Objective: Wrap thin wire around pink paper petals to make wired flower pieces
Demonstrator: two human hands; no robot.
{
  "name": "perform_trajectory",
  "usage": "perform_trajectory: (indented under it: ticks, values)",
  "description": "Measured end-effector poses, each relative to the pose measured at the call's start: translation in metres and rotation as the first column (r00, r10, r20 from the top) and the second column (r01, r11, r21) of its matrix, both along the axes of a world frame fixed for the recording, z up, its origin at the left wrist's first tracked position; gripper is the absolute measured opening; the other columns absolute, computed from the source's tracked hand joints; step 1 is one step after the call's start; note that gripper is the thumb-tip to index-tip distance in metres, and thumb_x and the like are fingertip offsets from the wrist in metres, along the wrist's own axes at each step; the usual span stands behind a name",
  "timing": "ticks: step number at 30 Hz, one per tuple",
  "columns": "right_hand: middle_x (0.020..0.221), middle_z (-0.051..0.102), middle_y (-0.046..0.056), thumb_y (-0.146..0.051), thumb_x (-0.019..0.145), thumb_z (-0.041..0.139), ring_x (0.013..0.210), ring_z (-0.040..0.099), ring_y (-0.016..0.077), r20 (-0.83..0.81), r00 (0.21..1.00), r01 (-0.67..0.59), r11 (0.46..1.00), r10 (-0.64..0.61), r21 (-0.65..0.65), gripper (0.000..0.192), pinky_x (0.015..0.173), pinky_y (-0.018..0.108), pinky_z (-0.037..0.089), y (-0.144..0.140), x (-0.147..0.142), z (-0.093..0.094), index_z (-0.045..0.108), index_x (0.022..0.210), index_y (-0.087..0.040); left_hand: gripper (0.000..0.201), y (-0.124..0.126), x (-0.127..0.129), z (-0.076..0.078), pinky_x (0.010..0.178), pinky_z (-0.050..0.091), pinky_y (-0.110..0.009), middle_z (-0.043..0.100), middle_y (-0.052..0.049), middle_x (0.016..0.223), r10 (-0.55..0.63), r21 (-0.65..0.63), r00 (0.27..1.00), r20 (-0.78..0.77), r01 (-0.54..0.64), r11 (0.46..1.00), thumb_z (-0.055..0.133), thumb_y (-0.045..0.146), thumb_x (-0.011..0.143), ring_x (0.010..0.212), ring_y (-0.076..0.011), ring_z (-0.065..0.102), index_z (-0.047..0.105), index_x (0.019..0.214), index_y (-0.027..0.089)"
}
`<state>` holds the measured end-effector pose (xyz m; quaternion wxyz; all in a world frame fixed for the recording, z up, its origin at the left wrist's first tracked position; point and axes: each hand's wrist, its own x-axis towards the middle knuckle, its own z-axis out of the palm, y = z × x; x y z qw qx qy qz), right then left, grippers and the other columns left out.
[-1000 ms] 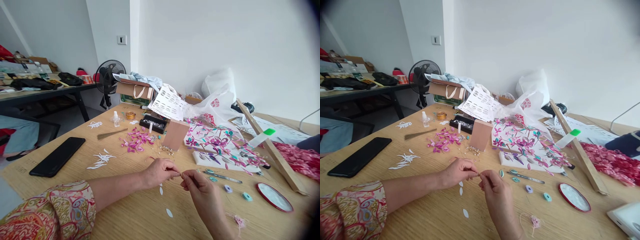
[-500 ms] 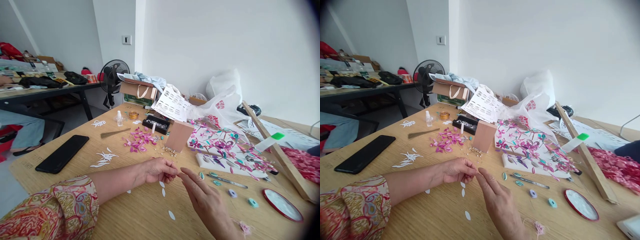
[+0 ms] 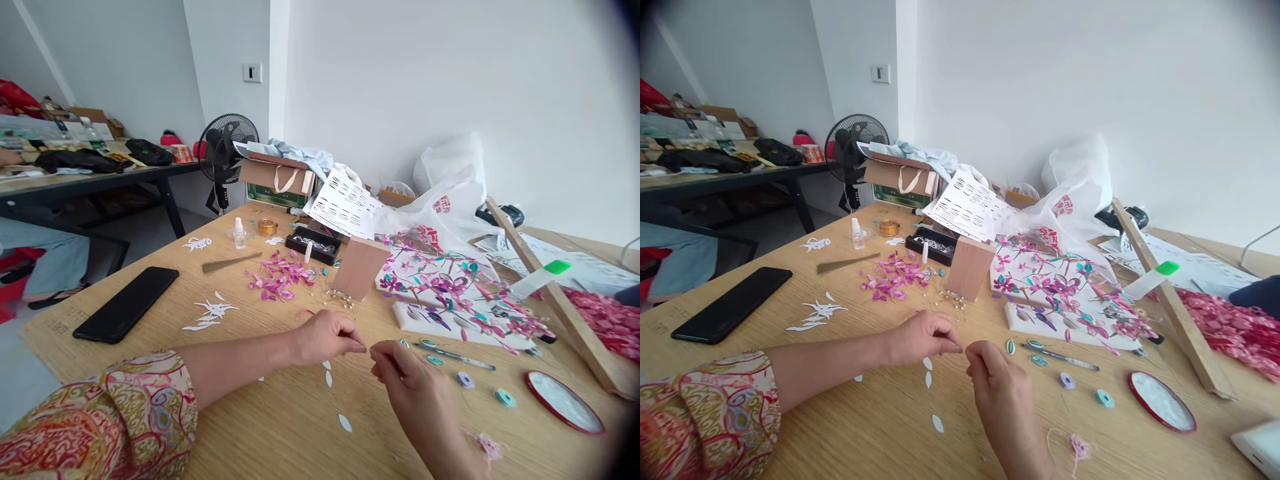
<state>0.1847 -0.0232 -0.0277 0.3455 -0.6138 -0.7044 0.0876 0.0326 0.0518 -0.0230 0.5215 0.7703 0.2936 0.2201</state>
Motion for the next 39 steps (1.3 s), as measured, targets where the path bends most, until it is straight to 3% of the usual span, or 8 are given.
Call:
perform_trajectory:
  ticks: [5,9,13,20,25,28,33,39]
  values:
    - [0.043,0.054,-0.002,-0.037,0.076,0.047,0.04,0.052,0.013,-0.434,0.891,-0.018,0.944,-0.135,-0.33,0.022,0.039,0.022,0.042,0.007,0.003,-0.005,0.05,0.061,-0.02,0.021,-0.003,-0.001,-0.003,0.064,0.035,-0.024,0.048,-0.003,0.071,-0.041,0.667,0.986,-0.163,0.141,0.732,0.041,0.016,0.082,0.069,-0.012,0.044,0.059,0.07,0.013]
    - [0.05,0.058,-0.001,-0.036,0.078,0.047,0.042,0.055,0.0129,-0.294,0.943,0.113,0.982,-0.154,-0.152,0.018,0.041,0.022,0.044,0.003,0.011,-0.001,0.055,0.076,-0.019,0.015,0.002,0.002,-0.005,0.057,0.033,-0.021,0.047,0.002,0.059,0.079,0.073,0.996,0.051,-0.083,0.994,0.055,0.022,0.074,0.058,-0.008,0.044,0.058,0.064,0.013]
    - [0.097,0.063,0.009,-0.024,0.081,0.046,0.067,0.063,0.0142,0.097,0.992,-0.096,0.969,0.076,0.226,0.019,0.051,0.022,0.05,-0.003,0.011,0.002,0.055,0.098,-0.021,0.025,0.01,0.0,-0.006,0.049,0.027,-0.02,0.049,0.004,0.052,0.092,-0.65,0.981,0.168,0.04,0.759,0.068,0.034,0.061,0.047,-0.0046,0.039,0.059,0.064,0.011]
    - [0.093,0.065,0.006,-0.013,0.085,0.035,0.077,0.063,0.0132,0.365,0.913,-0.289,0.922,0.184,0.257,0.025,0.062,0.02,0.05,-0.002,0.011,-0.006,0.055,0.099,-0.02,0.024,0.012,-0.003,-0.01,0.048,0.024,-0.02,0.048,0.004,0.044,-0.003,-0.798,0.976,0.216,0.178,0.576,0.074,0.029,0.053,0.044,-0.0042,0.04,0.062,0.063,0.01]
    - [0.066,0.063,0.001,-0.018,0.083,0.037,0.057,0.061,0.0114,0.165,0.975,-0.175,0.968,0.146,0.18,0.021,0.05,0.019,0.046,-0.003,0.006,-0.001,0.057,0.079,-0.021,0.02,0.005,0.001,-0.007,0.048,0.027,-0.02,0.045,0.005,0.047,0.003,-0.66,0.989,0.145,0.094,0.746,0.068,0.028,0.06,0.045,-0.0047,0.038,0.059,0.063,0.011]
    - [0.053,0.059,-0.001,-0.027,0.081,0.042,0.049,0.057,0.0128,-0.044,0.999,-0.011,1.0,0.01,-0.012,0.019,0.047,0.022,0.044,-0.002,0.001,-0.001,0.055,0.069,-0.021,0.015,0.0,0.001,-0.003,0.054,0.033,-0.021,0.046,0.003,0.055,0.007,-0.135,0.999,0.038,-0.002,0.991,0.057,0.025,0.073,0.055,-0.0076,0.042,0.057,0.064,0.013]
    - [0.044,0.055,-0.002,-0.038,0.075,0.049,0.04,0.052,0.0128,-0.462,0.877,-0.03,0.943,-0.134,-0.331,0.022,0.04,0.023,0.042,0.006,0.002,-0.01,0.052,0.062,-0.02,0.021,-0.003,-0.001,-0.004,0.063,0.035,-0.024,0.049,-0.003,0.071,-0.051,0.722,0.978,-0.202,0.184,0.667,0.04,0.016,0.082,0.069,-0.0129,0.045,0.057,0.07,0.013]
    - [0.051,0.058,0.0,-0.035,0.078,0.048,0.044,0.055,0.013,-0.292,0.943,0.13,0.985,-0.158,-0.112,0.018,0.043,0.023,0.045,0.003,0.017,-0.008,0.056,0.077,-0.019,0.013,0.006,0.002,-0.008,0.053,0.033,-0.02,0.047,0.003,0.056,0.113,-0.132,0.992,0.057,-0.105,0.986,0.058,0.021,0.071,0.053,-0.0068,0.043,0.057,0.062,0.012]
